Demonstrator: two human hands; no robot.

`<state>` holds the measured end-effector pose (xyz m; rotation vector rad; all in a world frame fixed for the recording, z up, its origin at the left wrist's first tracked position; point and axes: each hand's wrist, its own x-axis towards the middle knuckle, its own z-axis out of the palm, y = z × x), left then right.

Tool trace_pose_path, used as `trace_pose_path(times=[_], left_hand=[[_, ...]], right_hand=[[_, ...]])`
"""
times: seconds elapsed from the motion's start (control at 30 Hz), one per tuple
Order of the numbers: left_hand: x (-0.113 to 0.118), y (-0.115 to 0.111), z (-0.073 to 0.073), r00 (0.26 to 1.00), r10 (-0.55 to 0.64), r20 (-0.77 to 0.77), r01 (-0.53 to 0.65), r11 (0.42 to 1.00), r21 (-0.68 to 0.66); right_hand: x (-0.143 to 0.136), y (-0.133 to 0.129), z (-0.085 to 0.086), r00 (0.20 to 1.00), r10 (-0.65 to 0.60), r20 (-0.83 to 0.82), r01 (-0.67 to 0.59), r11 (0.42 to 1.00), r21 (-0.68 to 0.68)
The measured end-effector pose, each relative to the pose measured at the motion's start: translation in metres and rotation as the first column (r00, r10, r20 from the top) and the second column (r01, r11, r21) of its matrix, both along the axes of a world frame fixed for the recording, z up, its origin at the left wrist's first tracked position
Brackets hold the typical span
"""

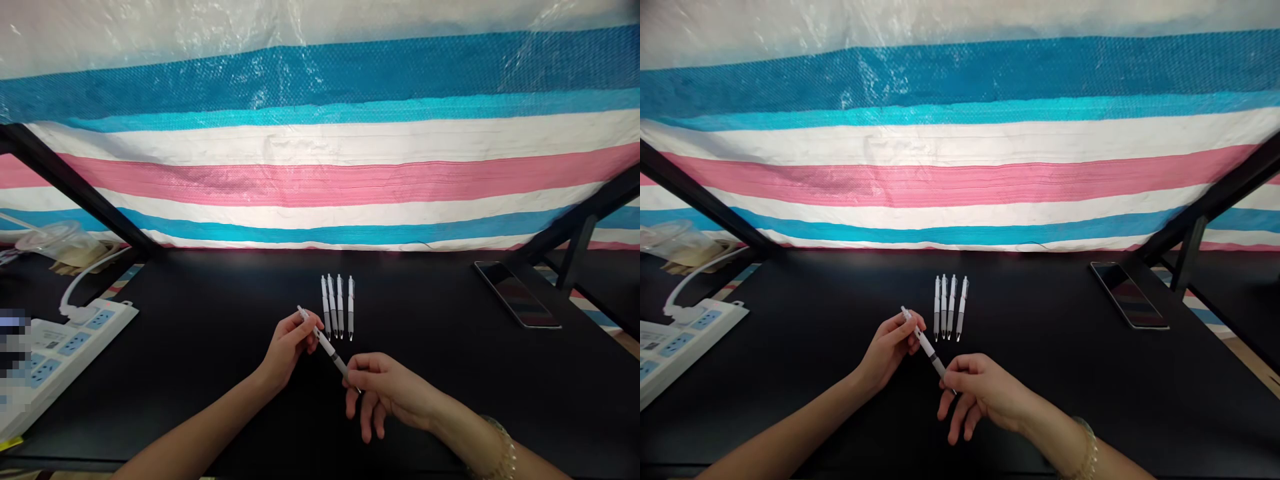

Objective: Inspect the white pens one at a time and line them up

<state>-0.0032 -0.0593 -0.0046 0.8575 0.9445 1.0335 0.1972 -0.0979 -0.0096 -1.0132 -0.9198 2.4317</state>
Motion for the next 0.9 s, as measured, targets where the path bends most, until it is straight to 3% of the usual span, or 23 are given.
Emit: trace_pose_path(times=[0.13, 0.33, 0.5, 0.7, 0.9], left_hand=[[-0.002, 0.003, 0.0, 0.994, 0.108, 0.018, -0.108, 0.994, -0.017], [-0.012, 0.012, 0.004, 0.95, 0.302, 0.084, -0.303, 0.953, -0.006], [-0.016, 0.016, 0.006, 0.916, 0.373, 0.144, -0.373, 0.927, -0.031], [-0.012, 0.011, 0.003, 0.943, 0.309, 0.126, -0.307, 0.951, -0.039], [-0.001, -0.004, 0.002, 0.996, 0.09, 0.018, -0.089, 0.996, -0.006]], right_hand=[[-0.001, 0.0, -0.002, 0.996, -0.071, 0.059, 0.067, 0.996, 0.062], [0.001, 0.001, -0.001, 0.996, -0.083, 0.043, 0.08, 0.995, 0.051], [0.001, 0.0, -0.002, 0.996, -0.074, 0.046, 0.071, 0.996, 0.058], [0.0, 0.0, -0.001, 0.995, -0.086, 0.058, 0.081, 0.994, 0.077], [-0.001, 0.001, -0.003, 0.986, -0.14, 0.09, 0.13, 0.986, 0.104]])
